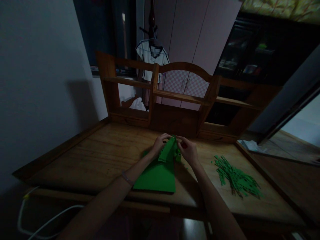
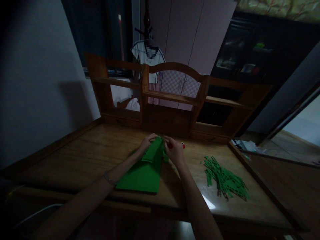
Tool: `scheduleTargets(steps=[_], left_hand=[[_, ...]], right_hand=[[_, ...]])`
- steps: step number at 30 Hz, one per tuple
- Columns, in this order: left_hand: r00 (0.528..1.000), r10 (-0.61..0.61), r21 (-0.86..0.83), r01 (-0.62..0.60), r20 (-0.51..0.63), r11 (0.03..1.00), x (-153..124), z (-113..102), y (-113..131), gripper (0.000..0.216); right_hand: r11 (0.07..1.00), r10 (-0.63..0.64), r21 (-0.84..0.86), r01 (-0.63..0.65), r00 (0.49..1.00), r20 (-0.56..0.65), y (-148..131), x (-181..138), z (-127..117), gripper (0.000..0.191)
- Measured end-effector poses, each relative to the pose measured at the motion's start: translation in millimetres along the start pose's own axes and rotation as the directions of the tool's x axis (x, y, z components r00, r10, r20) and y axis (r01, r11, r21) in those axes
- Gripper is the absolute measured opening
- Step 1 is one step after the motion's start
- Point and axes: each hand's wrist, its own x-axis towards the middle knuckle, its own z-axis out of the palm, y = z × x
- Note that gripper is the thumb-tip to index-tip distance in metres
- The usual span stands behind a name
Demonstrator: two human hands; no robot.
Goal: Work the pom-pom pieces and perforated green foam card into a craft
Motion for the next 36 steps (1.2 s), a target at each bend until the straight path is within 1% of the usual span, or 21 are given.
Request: scheduleTargets(steps=[4,7,9,12,17,19,22,24,27,29,31,33,34,36], left_hand=[[1.000,-0.002,-0.042,0.003,0.027,0.999,-1.3,-0.6,5.9,0.019],[0.999,0.002,-0.036,-0.001,0.035,0.999,-2.5,-0.9,7.9,0.018],[0.999,0.028,-0.031,-0.027,0.036,0.999,-3.0,-1.0,8.5,0.017],[0.997,0.071,-0.026,-0.070,0.036,0.997,-4.0,-0.6,9.8,0.015],[0.998,0.047,0.002,-0.047,0.031,0.999,-6.9,1.7,14.9,0.011],[0.998,0.055,0.024,-0.056,0.031,0.998,-8.0,3.2,16.9,0.010],[0.997,0.071,0.086,-0.072,0.012,0.994,-8.9,4.9,19.0,0.007],[0.997,0.078,0.128,-0.078,0.005,0.989,-9.2,5.1,19.6,0.007],[0.997,0.072,0.152,-0.073,0.011,0.986,-9.3,4.2,19.7,0.001],[0.999,0.040,0.150,-0.041,0.007,0.988,-9.1,3.4,18.7,0.006],[1.000,-0.002,0.156,0.005,-0.020,0.988,-8.4,2.9,15.5,0.007],[0.996,-0.048,0.183,0.062,-0.079,0.981,-7.1,2.4,9.2,0.005],[0.991,-0.071,0.200,0.093,-0.116,0.975,-6.3,2.1,5.1,0.009],[0.979,-0.110,0.220,0.146,-0.169,0.965,-4.5,1.4,-4.2,0.023]], right_hand=[[0.986,-0.033,-0.163,0.036,0.999,0.018,-0.2,-1.3,4.8,0.027],[0.972,-0.058,-0.226,0.061,0.998,0.018,1.8,-1.7,3.1,0.025],[0.959,-0.087,-0.268,0.092,0.996,0.032,2.1,-2.0,1.0,0.024],[0.931,-0.134,-0.338,0.141,0.990,0.045,1.1,-2.7,-0.4,0.023],[0.863,-0.211,-0.454,0.220,0.975,0.071,-1.3,-4.3,0.8,0.021],[0.841,-0.231,-0.482,0.244,0.969,0.087,-2.2,-5.4,1.0,0.020],[0.819,-0.265,-0.495,0.291,0.956,0.123,-2.7,-6.8,0.2,0.014],[0.823,-0.260,-0.497,0.275,0.960,0.101,-1.9,-6.9,-0.5,0.014],[0.880,-0.204,-0.443,0.175,0.979,-0.019,1.0,-5.0,-1.3,0.018],[0.934,-0.136,-0.347,0.090,0.985,-0.110,3.1,-3.0,-1.7,0.020],[0.976,-0.040,-0.216,0.000,0.983,-0.180,4.8,-0.7,-2.6,0.021],[0.995,0.060,-0.065,-0.075,0.974,-0.217,6.5,1.6,-4.0,0.023],[0.995,0.104,0.017,-0.103,0.970,-0.219,7.6,2.8,-4.7,0.024],[0.968,0.197,0.193,-0.159,0.960,-0.199,10.7,5.2,-5.7,0.025]])
